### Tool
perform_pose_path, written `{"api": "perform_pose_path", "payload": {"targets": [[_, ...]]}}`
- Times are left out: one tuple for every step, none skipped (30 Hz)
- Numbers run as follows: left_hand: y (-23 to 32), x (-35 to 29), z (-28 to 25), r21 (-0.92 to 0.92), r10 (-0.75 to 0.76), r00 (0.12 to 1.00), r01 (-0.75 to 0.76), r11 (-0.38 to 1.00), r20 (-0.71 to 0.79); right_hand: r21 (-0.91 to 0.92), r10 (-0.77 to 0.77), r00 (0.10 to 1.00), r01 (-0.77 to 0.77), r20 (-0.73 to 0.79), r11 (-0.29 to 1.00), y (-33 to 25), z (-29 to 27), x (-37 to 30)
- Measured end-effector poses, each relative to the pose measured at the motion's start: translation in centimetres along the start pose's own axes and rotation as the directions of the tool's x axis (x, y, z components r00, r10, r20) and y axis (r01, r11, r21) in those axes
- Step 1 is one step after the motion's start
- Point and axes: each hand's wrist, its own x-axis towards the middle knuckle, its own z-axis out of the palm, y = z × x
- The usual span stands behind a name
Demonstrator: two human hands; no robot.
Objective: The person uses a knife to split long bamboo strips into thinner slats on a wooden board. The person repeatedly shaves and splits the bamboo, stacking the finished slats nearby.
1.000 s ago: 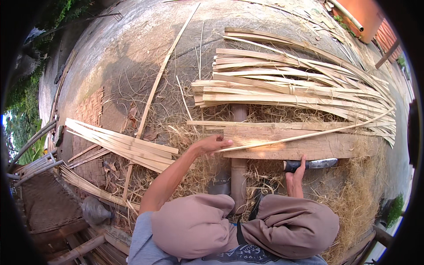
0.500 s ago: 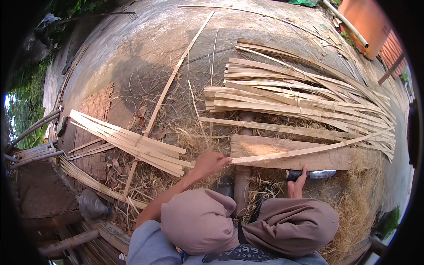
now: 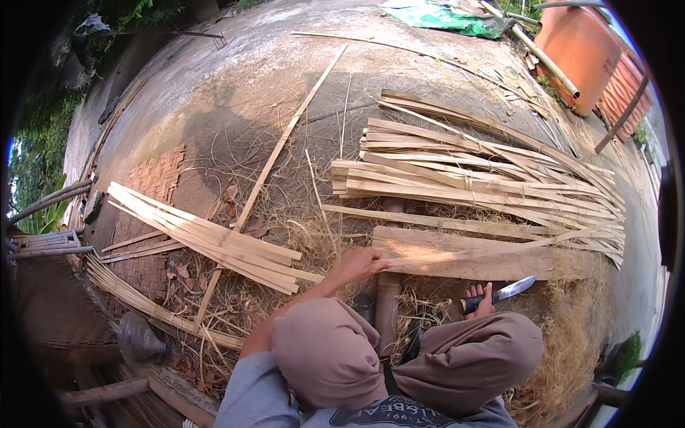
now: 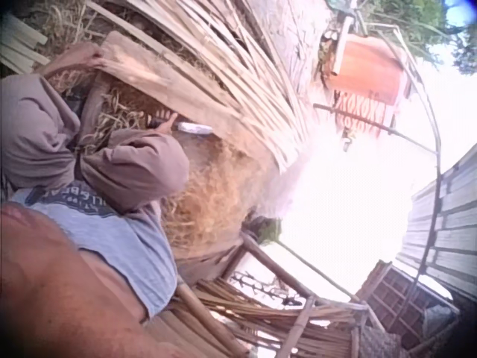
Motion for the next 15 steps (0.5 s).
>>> {"api": "perform_pose_path", "payload": {"targets": [[-0.2,-0.3,0.0,-0.023,-0.003,0.999,0.004,1.000,0.032,-0.120,-0.042,0.999,0.038,-0.031,0.992,-0.9,-0.6,0.0],[-0.4,-1.2,-0.1,-0.025,-0.041,0.997,0.042,0.999,0.060,-0.253,-0.068,0.996,0.052,-0.054,0.966,-1.7,-1.1,-1.1],[0.0,-1.5,-0.2,-0.025,-0.058,0.994,0.061,0.998,0.096,-0.371,-0.109,0.990,0.071,-0.084,0.926,-2.5,-1.6,-2.0],[0.5,-1.8,-0.4,-0.023,-0.076,0.988,0.080,0.997,0.133,-0.440,-0.179,0.984,0.153,-0.020,0.885,-2.8,-2.7,-1.9],[0.7,-1.8,-0.5,-0.077,-0.032,0.992,0.042,0.996,0.126,-0.494,-0.247,0.967,0.240,0.052,0.836,-3.5,-3.8,-1.6],[0.7,-2.1,-0.3,-0.130,0.009,0.993,0.007,0.992,0.120,-0.541,-0.306,0.944,0.324,0.126,0.776,-4.1,-4.9,-1.5],[0.6,-2.2,-0.2,-0.183,0.048,0.992,-0.027,0.983,0.112,-0.739,-0.373,0.913,0.366,0.167,0.565,-4.5,-5.7,-1.2],[1.0,-2.1,-0.4,-0.222,0.002,0.981,0.041,0.974,0.192,-0.817,-0.482,0.843,0.442,0.237,0.371,-4.8,-6.1,-1.4],[1.4,-2.4,-0.5,-0.257,-0.053,0.962,0.125,0.958,0.269,-0.862,-0.554,0.764,0.483,0.331,0.152,-5.6,-5.6,-2.0],[1.6,-2.7,-0.6,-0.285,-0.106,0.933,0.211,0.935,0.345,-0.867,-0.594,0.677,0.492,0.436,-0.076,-6.4,-5.0,-2.6],[0.9,-3.4,-0.7,-0.241,-0.098,0.943,0.180,0.954,0.317,-0.854,-0.542,0.716,0.520,0.439,-0.005,-7.2,-3.8,-3.3],[-0.3,-3.5,-1.0,-0.196,-0.075,0.952,0.138,0.971,0.297,-0.863,-0.532,0.723,0.505,0.442,-0.031,-7.7,-3.7,-2.9],[-1.5,-3.9,-1.4,-0.150,-0.052,0.960,0.096,0.984,0.277,-0.870,-0.519,0.729,0.490,0.445,-0.058,-8.3,-3.9,-2.4],[-2.0,-4.1,-2.0,-0.135,-0.039,0.976,0.069,0.988,0.216,-0.878,-0.511,0.738,0.471,0.442,-0.080,-8.9,-4.3,-1.9],[-2.6,-4.4,-3.1,-0.117,-0.024,0.988,0.042,0.992,0.151,-0.907,-0.497,0.769,0.408,0.402,-0.102,-9.2,-4.3,-1.6]]}}
